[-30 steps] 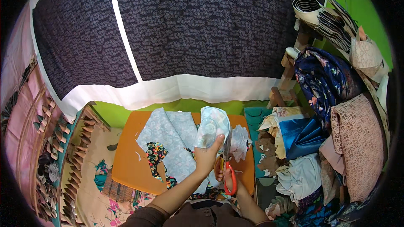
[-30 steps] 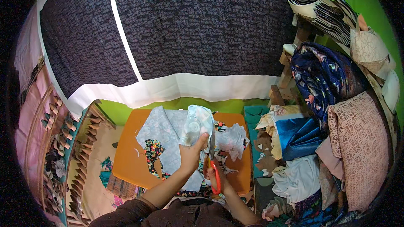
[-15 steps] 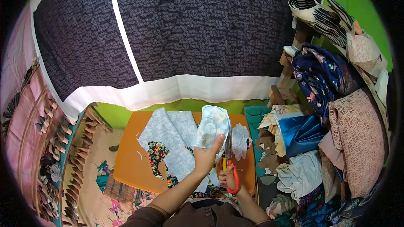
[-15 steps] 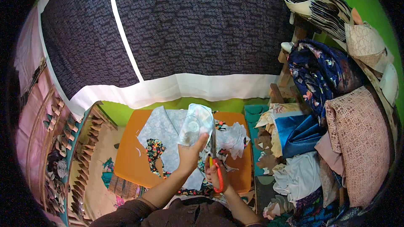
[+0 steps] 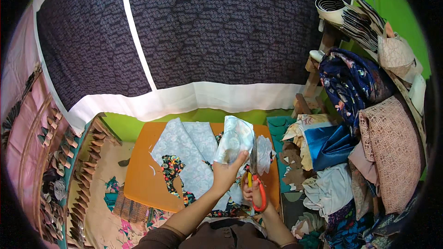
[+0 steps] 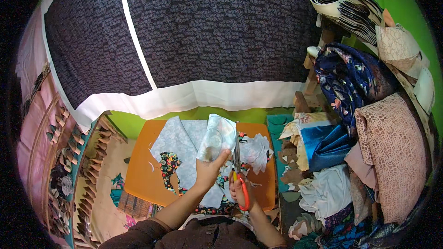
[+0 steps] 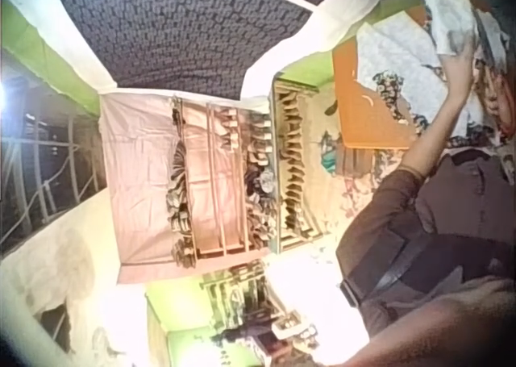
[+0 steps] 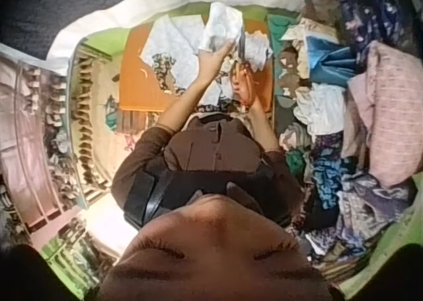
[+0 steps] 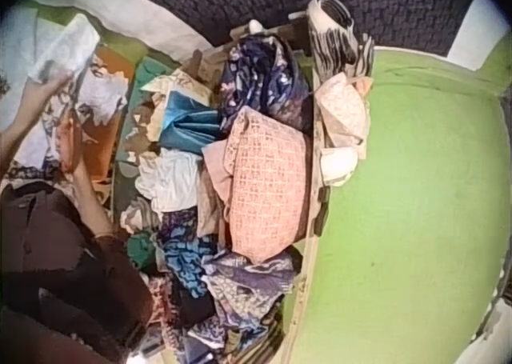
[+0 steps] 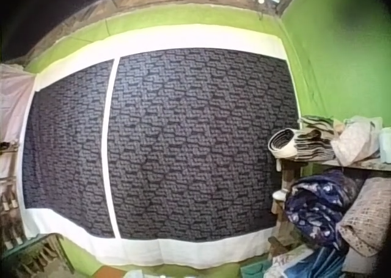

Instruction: The recorder is cutting patterned fabric into specific shapes using a pair of scissors at a workbench.

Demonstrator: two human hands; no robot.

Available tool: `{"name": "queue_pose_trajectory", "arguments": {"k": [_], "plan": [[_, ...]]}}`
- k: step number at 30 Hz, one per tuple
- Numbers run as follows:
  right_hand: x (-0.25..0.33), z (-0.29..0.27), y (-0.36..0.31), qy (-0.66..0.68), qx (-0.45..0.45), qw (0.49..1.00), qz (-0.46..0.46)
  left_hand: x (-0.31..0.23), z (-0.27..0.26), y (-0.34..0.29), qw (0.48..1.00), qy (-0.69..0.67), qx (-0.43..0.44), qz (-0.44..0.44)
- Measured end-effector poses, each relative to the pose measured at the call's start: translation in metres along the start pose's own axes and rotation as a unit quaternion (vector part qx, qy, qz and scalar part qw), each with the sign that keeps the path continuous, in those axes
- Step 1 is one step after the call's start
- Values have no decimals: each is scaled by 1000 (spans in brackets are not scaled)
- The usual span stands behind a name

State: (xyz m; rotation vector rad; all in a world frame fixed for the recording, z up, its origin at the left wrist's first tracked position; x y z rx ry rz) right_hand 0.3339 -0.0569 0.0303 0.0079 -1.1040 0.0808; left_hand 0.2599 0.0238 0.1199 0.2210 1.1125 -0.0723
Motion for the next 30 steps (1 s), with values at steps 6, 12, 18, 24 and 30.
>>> {"name": "queue_pose_trajectory", "arguments": {"k": [6, 12, 18, 24, 30], "plan": [[8, 3, -1, -77, -32, 996, 19, 3, -11, 1, 999, 48, 1, 24], [-11, 4, -4, 38, 44, 995, 81, 3, -8, -3, 999, 31, 25, -21], [-1, 10, -8, 2, 78, 994, 78, 3, -10, -2, 998, 4, 66, 2], [-6, 3, -12, -30, 62, 993, 98, -4, -18, 0, 999, 25, 30, 24], [-10, 2, -5, 21, 57, 992, 113, 3, -21, 0, 998, 40, 40, 18]]}}
Point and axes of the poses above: each hand's wrist, its own y-axis towards the middle knuckle, its own z-axis out of the palm, x = y × z, the point moved 9 cm from there along y, towards the middle knuckle, and after that the axes turned 9 degrees about -y, right-handed, at the moved point
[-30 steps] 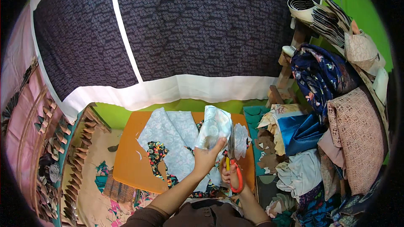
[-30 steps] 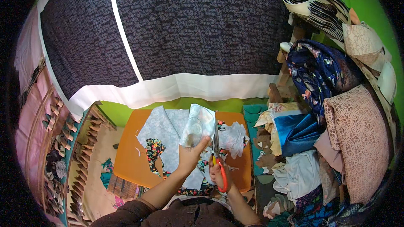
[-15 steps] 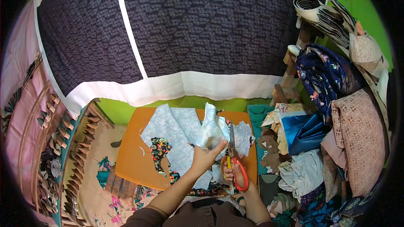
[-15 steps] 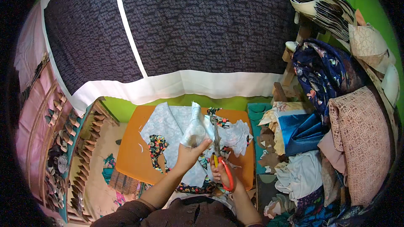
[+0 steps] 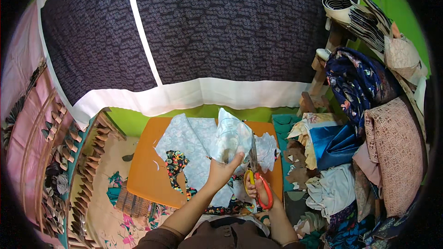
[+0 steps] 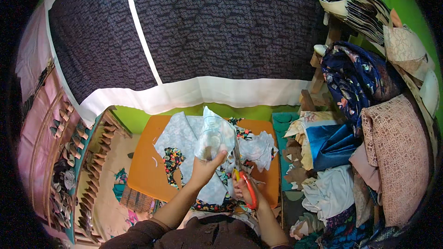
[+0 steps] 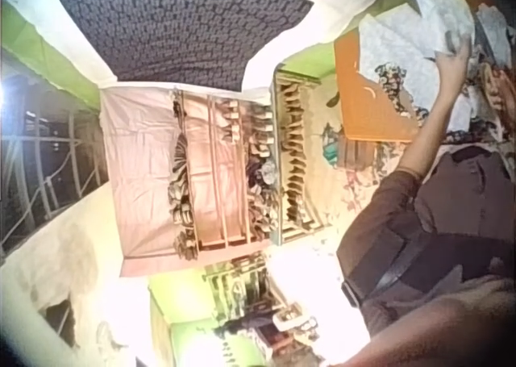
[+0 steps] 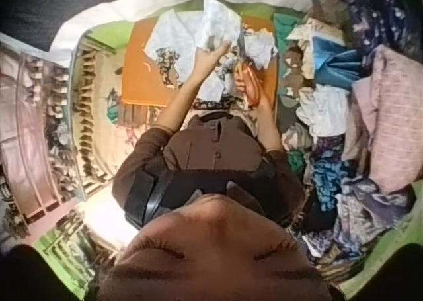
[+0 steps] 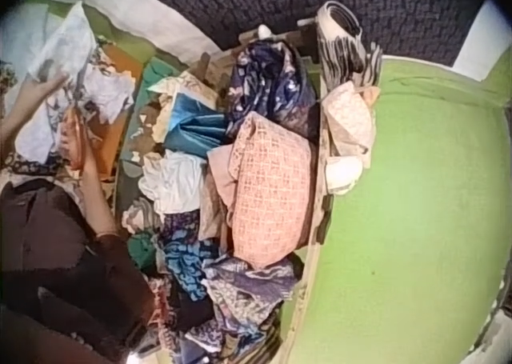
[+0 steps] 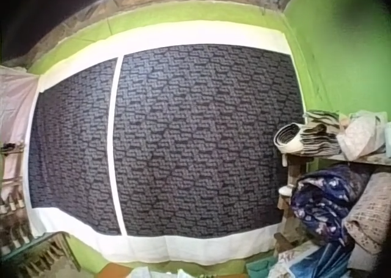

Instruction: The recorder is cutting patterned fabric into specific shapes using a pair of scissors at a workbench.

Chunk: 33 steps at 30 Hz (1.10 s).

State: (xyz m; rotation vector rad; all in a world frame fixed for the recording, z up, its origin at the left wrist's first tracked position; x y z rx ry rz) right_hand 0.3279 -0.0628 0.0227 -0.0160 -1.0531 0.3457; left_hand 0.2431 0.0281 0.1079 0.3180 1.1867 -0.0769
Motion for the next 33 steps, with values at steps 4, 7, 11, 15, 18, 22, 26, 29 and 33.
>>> {"name": "queue_pose_trajectory", "arguments": {"k": [4, 7, 11, 15, 18, 22, 26, 29, 33], "plan": [[7, 3, 7, -44, -16, 998, -33, -6, 1, 0, 1000, -24, -14, 0], [13, 7, 11, -25, -7, 999, -47, 0, -3, 1, 999, -19, -36, -24], [22, 7, 8, -90, -41, 994, -48, -4, -5, 4, 998, -30, -33, -44], [23, 7, 8, -107, -29, 993, -51, -13, -9, 8, 999, -2, -34, 26], [11, -1, 7, -58, -25, 998, -28, -7, -9, 8, 1000, 17, -16, -1], [15, -1, 7, -59, -14, 997, -45, -4, -3, 8, 999, -2, 11, -35], [14, -7, 7, -56, 1, 998, -39, -6, -1, 10, 999, 6, 14, -39], [14, -6, 6, -51, 10, 998, -29, 2, -1, 11, 997, 7, 15, -82], [15, -1, 6, -47, 15, 998, -37, 1, -7, 15, 998, 36, 28, -40]]}}
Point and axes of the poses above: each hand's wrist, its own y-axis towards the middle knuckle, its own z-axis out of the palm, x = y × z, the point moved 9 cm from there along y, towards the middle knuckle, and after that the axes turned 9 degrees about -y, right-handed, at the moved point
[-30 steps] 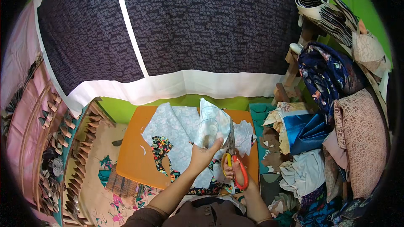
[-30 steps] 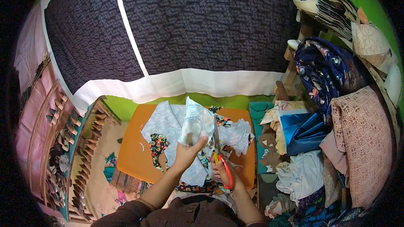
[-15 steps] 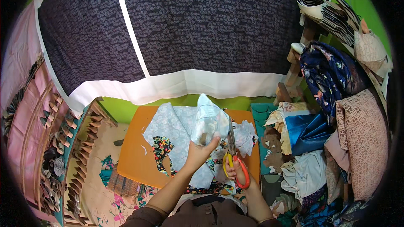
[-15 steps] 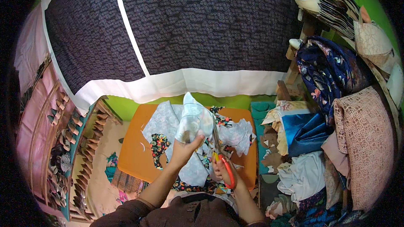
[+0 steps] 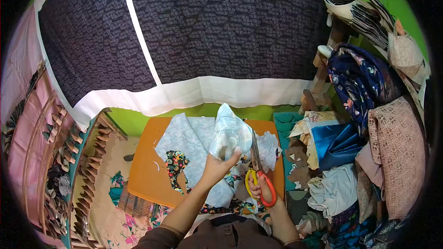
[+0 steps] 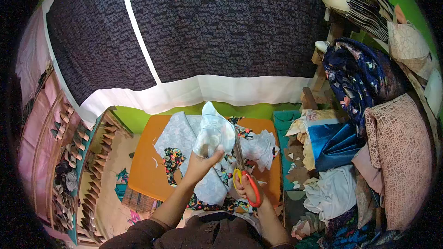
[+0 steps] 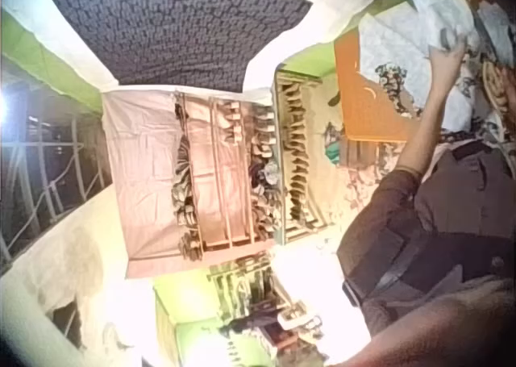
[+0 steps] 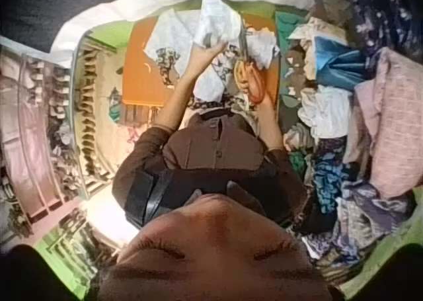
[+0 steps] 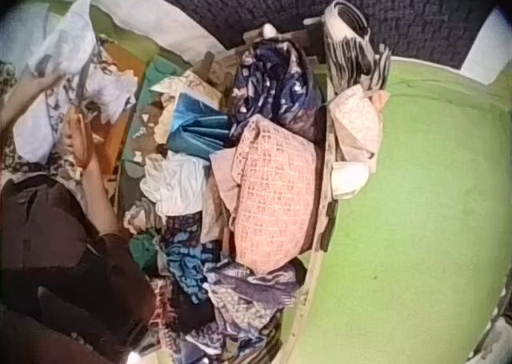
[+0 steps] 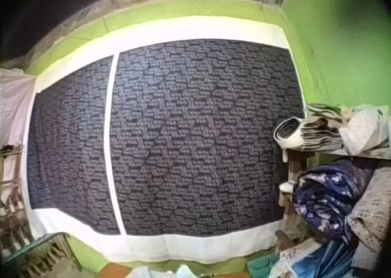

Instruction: The recorder is cutting patterned fabric into specific shapes using a pair of scissors at a workbench.

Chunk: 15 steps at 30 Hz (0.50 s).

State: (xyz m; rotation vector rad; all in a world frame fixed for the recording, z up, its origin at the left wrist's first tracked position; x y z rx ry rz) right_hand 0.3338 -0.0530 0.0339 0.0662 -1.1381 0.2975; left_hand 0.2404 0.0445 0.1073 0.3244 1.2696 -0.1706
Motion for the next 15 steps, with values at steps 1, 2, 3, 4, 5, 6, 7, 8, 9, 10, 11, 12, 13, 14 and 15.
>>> {"name": "queue_pose_trajectory", "arguments": {"k": [1, 2, 3, 4, 5, 6, 7, 8, 9, 10, 11, 12, 13, 14, 15], "plan": [[0, -1, 0, 0, -1, 1000, 0, 0, 1, 0, 999, 38, 18, 0], [-2, -5, 0, -2, -4, 1000, 5, -1, 0, 1, 999, 38, 18, -1], [-3, -8, 0, -5, -8, 1000, 11, -5, 3, 1, 998, 51, 39, 5], [-4, -11, -1, -4, -9, 1000, 11, -8, 6, 2, 996, 63, 61, 9], [-4, -14, -2, -13, 0, 1000, 10, -12, 5, 4, 996, 62, 62, 8], [-4, -16, -3, -21, 8, 1000, 9, -12, 6, 5, 994, 69, 81, -10], [-5, -19, -3, -20, 9, 1000, 9, -11, 6, 5, 992, 76, 100, -28], [-10, -23, -4, -33, 11, 999, 22, -12, 5, 5, 992, 76, 99, -28], [-14, -24, -5, -46, 13, 998, 35, -12, 4, 6, 992, 75, 98, -30], [-13, -22, -5, -45, 13, 998, 35, -12, 2, 6, 992, 74, 95, -33], [-8, -20, -4, -56, 1, 998, 25, -12, 0, 6, 992, 74, 95, -33], [-5, -20, -4, -68, -12, 998, 15, -12, 0, 7, 991, 85, 101, -25], [-6, -19, -3, -68, -12, 997, 15, -12, 1, 7, 989, 96, 107, -18], [-8, -20, -3, -56, -14, 998, 17, -12, 1, 7, 989, 95, 108, -18], [-9, -19, -3, -45, -16, 999, 19, -9, 3, 6, 989, 87, 119, -32]]}}
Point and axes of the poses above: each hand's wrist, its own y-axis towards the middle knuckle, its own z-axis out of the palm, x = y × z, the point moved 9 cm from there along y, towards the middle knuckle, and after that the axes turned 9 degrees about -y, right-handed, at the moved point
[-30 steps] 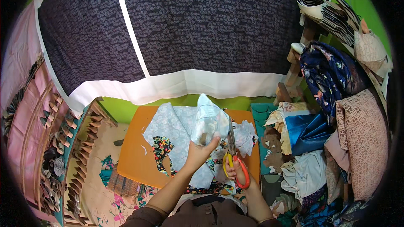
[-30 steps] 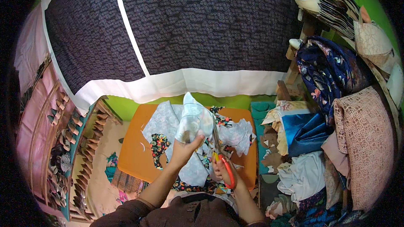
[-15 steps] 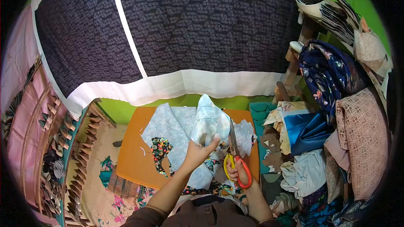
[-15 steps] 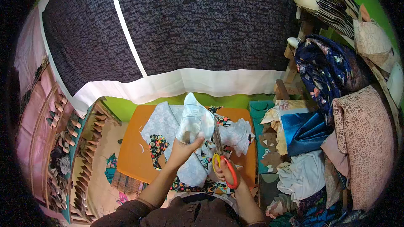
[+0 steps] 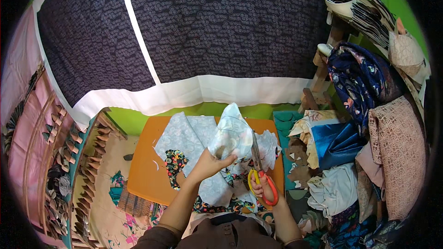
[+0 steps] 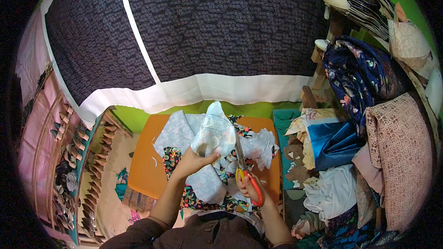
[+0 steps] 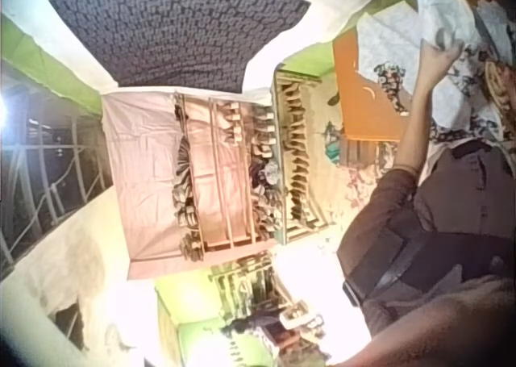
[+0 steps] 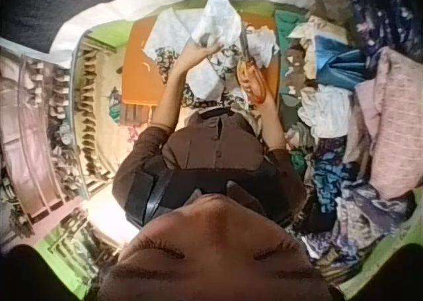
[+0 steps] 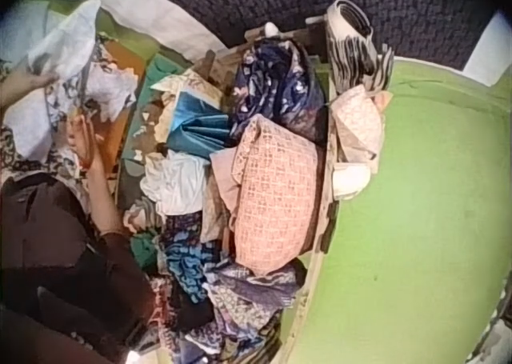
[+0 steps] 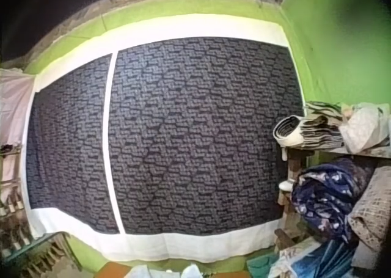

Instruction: The recorder is cutting patterned fabric into specific shapes using a pair of scissors at a workbench.

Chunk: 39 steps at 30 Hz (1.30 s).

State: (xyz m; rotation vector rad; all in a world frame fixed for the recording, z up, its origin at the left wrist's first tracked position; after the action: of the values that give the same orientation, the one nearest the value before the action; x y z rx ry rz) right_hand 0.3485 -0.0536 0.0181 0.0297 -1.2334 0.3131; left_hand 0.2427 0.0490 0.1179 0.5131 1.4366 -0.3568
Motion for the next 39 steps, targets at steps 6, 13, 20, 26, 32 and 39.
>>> {"name": "queue_pose_trajectory", "arguments": {"k": [6, 13, 20, 26, 32, 39], "plan": [[10, 9, 4, 50, 7, 998, -30, 1, 2, -2, 1000, 5, 9, -19], [12, 0, 0, 1, -5, 1000, -12, 5, -4, 0, 999, -24, 26, -16], [12, -1, 2, -87, -45, 995, 27, 8, -6, 4, 997, -52, -43, 23], [4, -3, 9, -186, -75, 979, -39, 28, -6, 1, 965, -158, -210, -12], [2, -1, 9, -167, -76, 982, -40, 22, -9, 2, 960, -169, -222, 34], [-9, 22, 16, 43, -11, 999, 12, 24, -5, 7, 972, -85, -211, 59]]}}
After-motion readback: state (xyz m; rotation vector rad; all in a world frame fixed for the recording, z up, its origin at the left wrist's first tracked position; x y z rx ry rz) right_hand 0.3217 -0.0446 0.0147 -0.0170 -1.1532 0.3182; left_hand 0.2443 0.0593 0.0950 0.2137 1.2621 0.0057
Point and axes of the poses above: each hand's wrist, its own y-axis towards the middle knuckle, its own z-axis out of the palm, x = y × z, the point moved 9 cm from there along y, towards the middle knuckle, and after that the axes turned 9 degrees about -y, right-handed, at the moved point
